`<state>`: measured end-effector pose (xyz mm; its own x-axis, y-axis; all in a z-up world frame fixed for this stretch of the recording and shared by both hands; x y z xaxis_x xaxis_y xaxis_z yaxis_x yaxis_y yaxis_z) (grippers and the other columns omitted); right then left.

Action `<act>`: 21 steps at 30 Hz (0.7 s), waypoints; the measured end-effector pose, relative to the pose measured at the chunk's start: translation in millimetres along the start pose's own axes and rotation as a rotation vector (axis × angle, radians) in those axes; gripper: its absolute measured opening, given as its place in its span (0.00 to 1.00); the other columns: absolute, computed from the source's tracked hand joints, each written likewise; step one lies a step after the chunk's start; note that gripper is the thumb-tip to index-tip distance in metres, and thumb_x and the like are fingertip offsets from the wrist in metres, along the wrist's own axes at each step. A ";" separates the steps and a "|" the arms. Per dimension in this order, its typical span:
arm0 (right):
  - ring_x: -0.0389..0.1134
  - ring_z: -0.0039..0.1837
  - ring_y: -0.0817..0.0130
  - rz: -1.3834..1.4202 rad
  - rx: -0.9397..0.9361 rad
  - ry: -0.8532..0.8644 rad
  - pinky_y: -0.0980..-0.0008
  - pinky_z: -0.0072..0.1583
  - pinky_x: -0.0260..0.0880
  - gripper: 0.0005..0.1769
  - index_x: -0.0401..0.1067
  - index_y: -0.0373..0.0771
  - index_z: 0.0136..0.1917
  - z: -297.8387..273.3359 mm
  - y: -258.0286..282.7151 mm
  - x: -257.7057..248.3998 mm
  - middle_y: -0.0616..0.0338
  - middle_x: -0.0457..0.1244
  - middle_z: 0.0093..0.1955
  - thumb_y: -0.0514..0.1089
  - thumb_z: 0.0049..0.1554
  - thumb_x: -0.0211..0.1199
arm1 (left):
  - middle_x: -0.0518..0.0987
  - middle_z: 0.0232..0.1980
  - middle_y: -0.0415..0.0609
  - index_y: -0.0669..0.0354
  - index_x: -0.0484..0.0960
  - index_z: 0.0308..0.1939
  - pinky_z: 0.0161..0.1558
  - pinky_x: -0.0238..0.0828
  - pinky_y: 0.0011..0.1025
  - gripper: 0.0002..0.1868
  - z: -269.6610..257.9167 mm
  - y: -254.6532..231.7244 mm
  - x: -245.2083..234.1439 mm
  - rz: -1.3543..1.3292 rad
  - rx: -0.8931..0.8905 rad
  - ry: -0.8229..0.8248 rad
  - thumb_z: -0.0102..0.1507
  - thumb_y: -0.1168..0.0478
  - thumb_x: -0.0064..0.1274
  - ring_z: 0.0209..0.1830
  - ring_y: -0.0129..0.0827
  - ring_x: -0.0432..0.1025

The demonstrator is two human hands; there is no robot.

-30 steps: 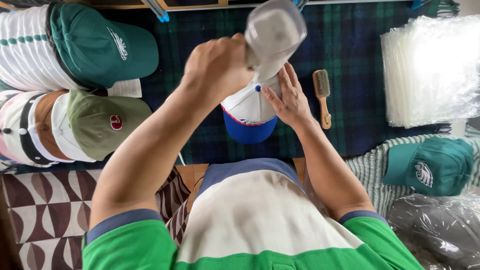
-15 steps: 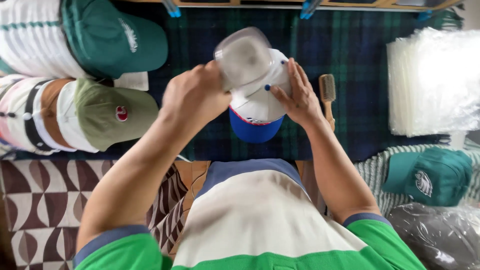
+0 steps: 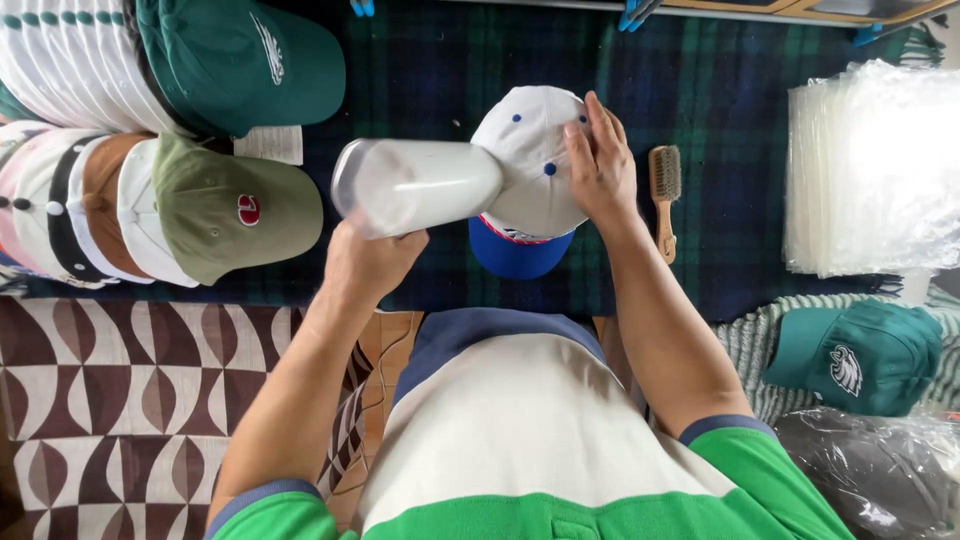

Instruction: Cleaning and reshaping a baseball cap using a handheld steamer and a brush

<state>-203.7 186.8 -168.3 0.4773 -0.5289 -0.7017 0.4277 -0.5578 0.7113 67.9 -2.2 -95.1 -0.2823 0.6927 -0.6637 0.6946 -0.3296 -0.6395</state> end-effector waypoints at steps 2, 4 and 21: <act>0.53 0.79 0.53 -0.002 0.069 0.030 0.51 0.70 0.61 0.39 0.54 0.40 0.80 -3.3 15.5 -8.2 0.49 0.54 0.80 0.67 0.66 0.42 | 0.74 0.36 0.50 0.60 0.74 0.55 0.24 0.71 0.34 0.21 -0.3 20.0 17.8 -0.268 -0.052 0.031 0.58 0.60 0.55 0.29 0.39 0.69; 0.53 0.80 0.54 -0.004 0.131 0.049 0.52 0.71 0.58 0.43 0.54 0.43 0.81 -2.2 26.4 -12.2 0.48 0.53 0.80 0.72 0.64 0.39 | 0.73 0.42 0.49 0.61 0.73 0.62 0.24 0.77 0.30 0.25 10.7 33.3 26.4 -0.536 -0.091 0.057 0.60 0.62 0.54 0.31 0.34 0.69; 0.63 0.73 0.45 0.044 -0.085 -0.111 0.52 0.70 0.66 0.32 0.61 0.44 0.79 -3.0 -8.3 -5.5 0.47 0.59 0.74 0.62 0.71 0.54 | 0.73 0.19 0.53 0.70 0.76 0.40 0.18 0.75 0.39 0.19 96.1 67.1 52.7 -0.870 -0.185 0.179 0.59 0.55 0.62 0.12 0.38 0.72</act>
<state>-207.5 196.3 -170.3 0.4107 -0.6219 -0.6668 0.4744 -0.4788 0.7388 36.1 -49.4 -210.3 -0.6611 0.7430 0.1045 0.3837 0.4545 -0.8039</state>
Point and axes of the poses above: each hand's wrist, its own z-axis towards the middle knuckle, its own x-axis out of the palm, y = z × x, the point moved 3 cm from there along z, towards the middle knuckle
